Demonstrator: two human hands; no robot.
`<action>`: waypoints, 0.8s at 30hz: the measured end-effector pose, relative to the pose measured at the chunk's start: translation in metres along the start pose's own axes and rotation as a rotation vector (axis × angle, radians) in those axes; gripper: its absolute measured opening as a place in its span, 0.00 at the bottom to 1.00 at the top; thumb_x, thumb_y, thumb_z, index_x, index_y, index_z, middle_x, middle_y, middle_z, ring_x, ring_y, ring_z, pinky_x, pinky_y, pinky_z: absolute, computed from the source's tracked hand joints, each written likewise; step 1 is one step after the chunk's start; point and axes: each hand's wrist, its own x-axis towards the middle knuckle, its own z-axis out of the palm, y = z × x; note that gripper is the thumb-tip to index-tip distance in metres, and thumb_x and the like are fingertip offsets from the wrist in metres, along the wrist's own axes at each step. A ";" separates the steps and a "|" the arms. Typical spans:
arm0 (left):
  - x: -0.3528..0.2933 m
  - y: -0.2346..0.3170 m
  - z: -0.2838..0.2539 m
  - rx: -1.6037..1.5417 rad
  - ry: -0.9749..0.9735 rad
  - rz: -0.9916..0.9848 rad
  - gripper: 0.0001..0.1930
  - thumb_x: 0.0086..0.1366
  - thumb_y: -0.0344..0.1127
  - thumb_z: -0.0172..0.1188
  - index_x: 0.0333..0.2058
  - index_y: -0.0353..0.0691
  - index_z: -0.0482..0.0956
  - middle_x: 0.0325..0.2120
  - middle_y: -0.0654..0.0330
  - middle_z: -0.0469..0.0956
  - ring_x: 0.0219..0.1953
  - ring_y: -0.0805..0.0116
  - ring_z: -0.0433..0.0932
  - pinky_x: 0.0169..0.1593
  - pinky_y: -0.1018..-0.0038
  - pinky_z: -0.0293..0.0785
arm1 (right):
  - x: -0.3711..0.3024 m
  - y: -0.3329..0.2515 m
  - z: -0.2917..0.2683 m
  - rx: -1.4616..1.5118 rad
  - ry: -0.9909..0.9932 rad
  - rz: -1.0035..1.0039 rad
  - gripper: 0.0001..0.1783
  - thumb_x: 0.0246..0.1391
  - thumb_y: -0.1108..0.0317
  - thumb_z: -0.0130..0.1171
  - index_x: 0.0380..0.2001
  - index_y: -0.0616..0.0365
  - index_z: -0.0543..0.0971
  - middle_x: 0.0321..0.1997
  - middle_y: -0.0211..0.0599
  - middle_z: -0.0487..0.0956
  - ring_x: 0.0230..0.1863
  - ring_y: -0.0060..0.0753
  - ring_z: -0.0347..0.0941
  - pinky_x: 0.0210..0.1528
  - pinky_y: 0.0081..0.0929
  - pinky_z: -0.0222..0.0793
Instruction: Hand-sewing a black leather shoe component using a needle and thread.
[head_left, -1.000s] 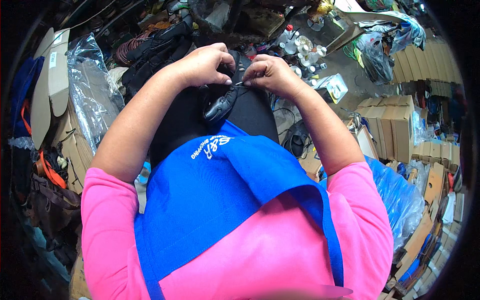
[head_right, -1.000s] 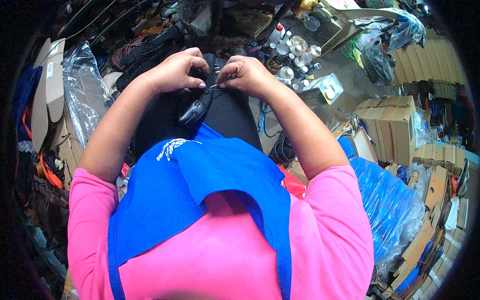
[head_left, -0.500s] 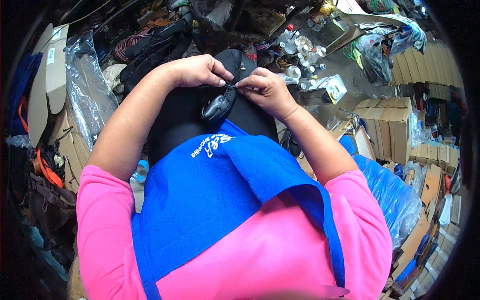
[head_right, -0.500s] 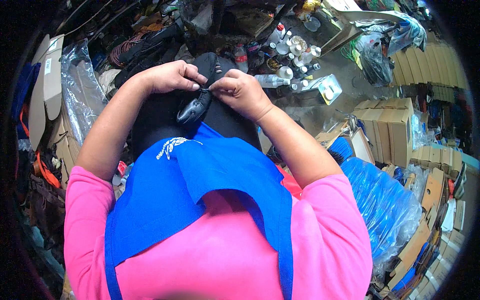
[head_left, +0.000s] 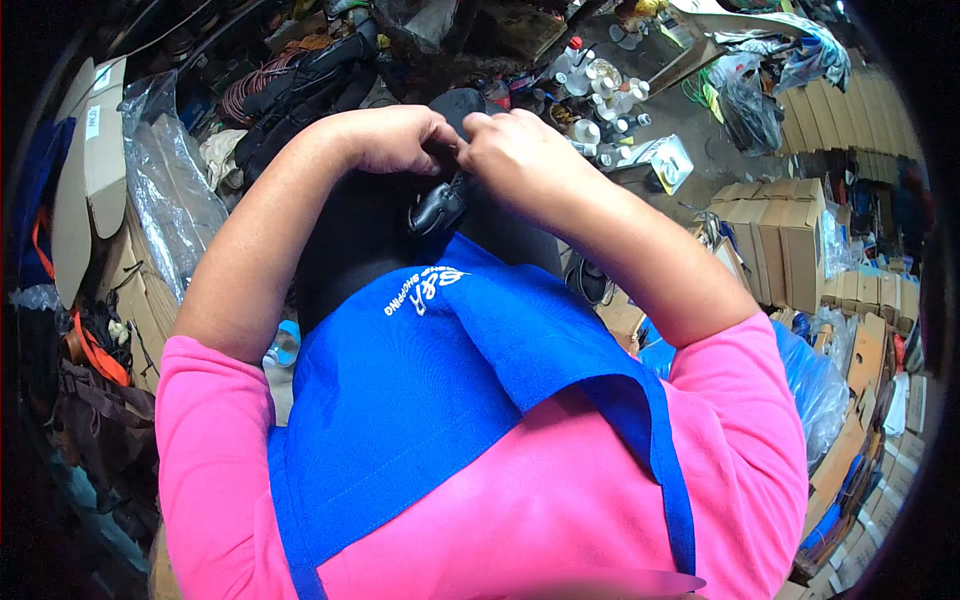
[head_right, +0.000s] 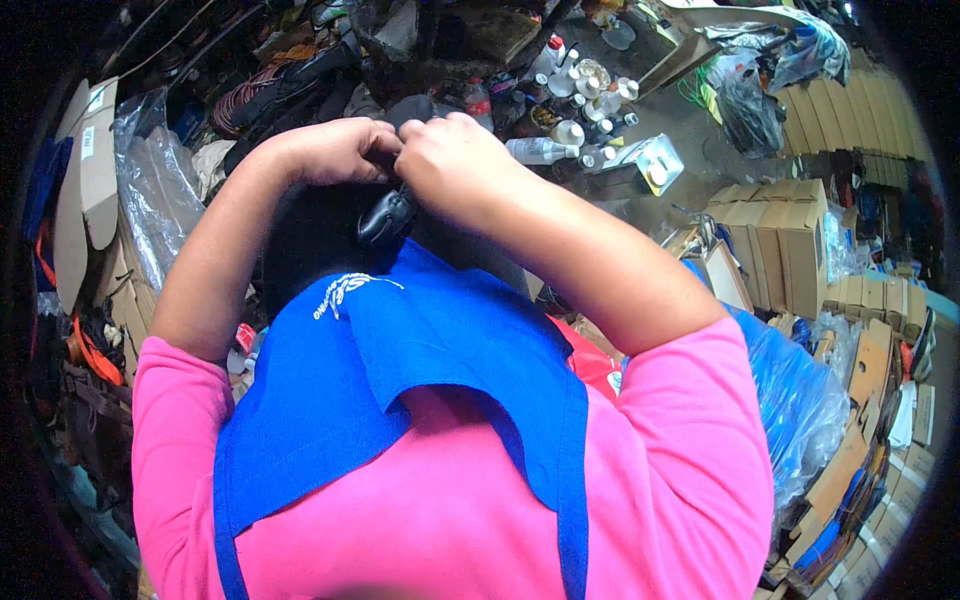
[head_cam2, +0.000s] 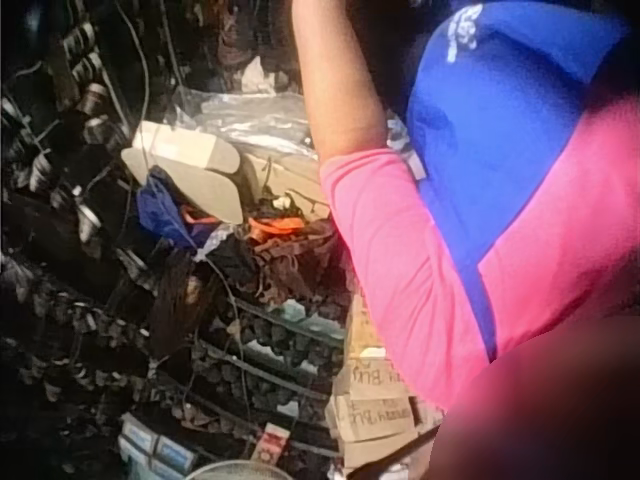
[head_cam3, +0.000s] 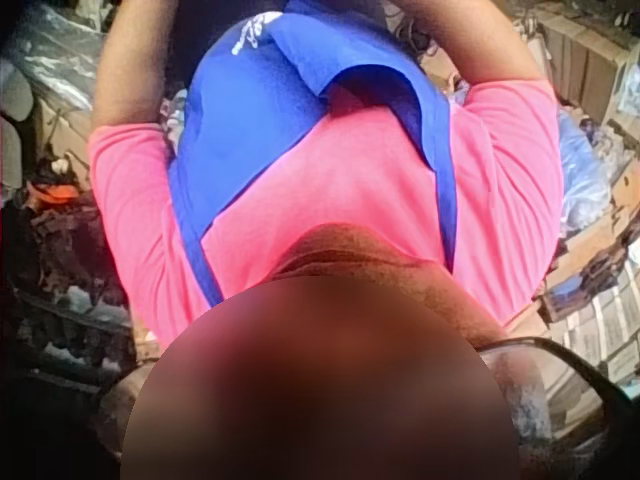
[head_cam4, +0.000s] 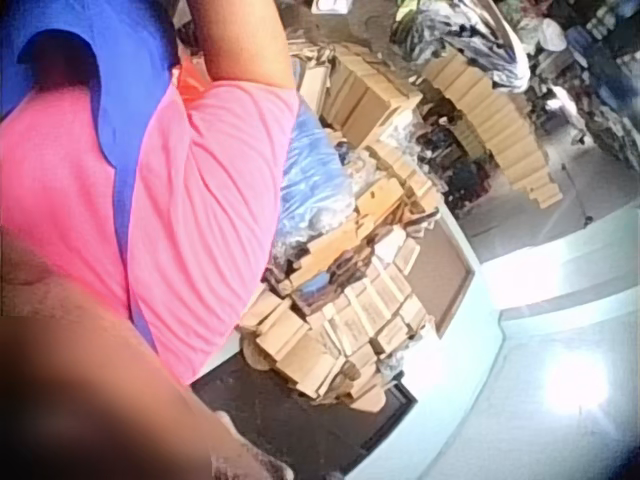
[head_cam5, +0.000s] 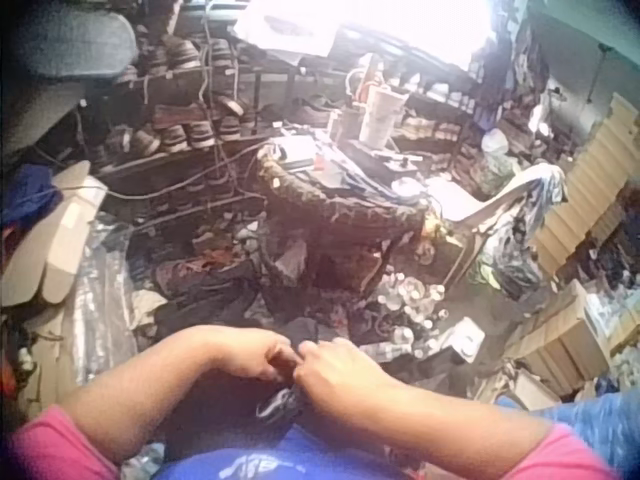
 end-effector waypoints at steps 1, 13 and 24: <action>0.003 -0.004 0.003 0.146 0.127 0.069 0.16 0.55 0.29 0.61 0.45 0.38 0.78 0.36 0.54 0.77 0.44 0.59 0.75 0.50 0.68 0.69 | 0.006 -0.001 -0.001 -0.097 -0.053 -0.047 0.09 0.46 0.70 0.54 0.31 0.51 0.82 0.35 0.42 0.75 0.38 0.44 0.76 0.40 0.37 0.72; 0.000 0.009 0.021 0.268 0.926 0.108 0.18 0.42 0.30 0.71 0.35 0.40 0.78 0.41 0.58 0.73 0.42 0.56 0.76 0.43 0.67 0.74 | 0.004 0.024 0.032 0.584 0.024 0.307 0.11 0.49 0.61 0.63 0.33 0.55 0.81 0.27 0.37 0.80 0.31 0.39 0.77 0.35 0.34 0.71; -0.029 0.002 0.031 0.097 0.548 0.062 0.10 0.53 0.30 0.64 0.33 0.36 0.75 0.31 0.54 0.76 0.36 0.55 0.78 0.40 0.67 0.74 | -0.024 0.044 0.063 0.633 0.403 0.309 0.14 0.44 0.58 0.67 0.27 0.57 0.78 0.31 0.40 0.75 0.37 0.43 0.73 0.41 0.35 0.69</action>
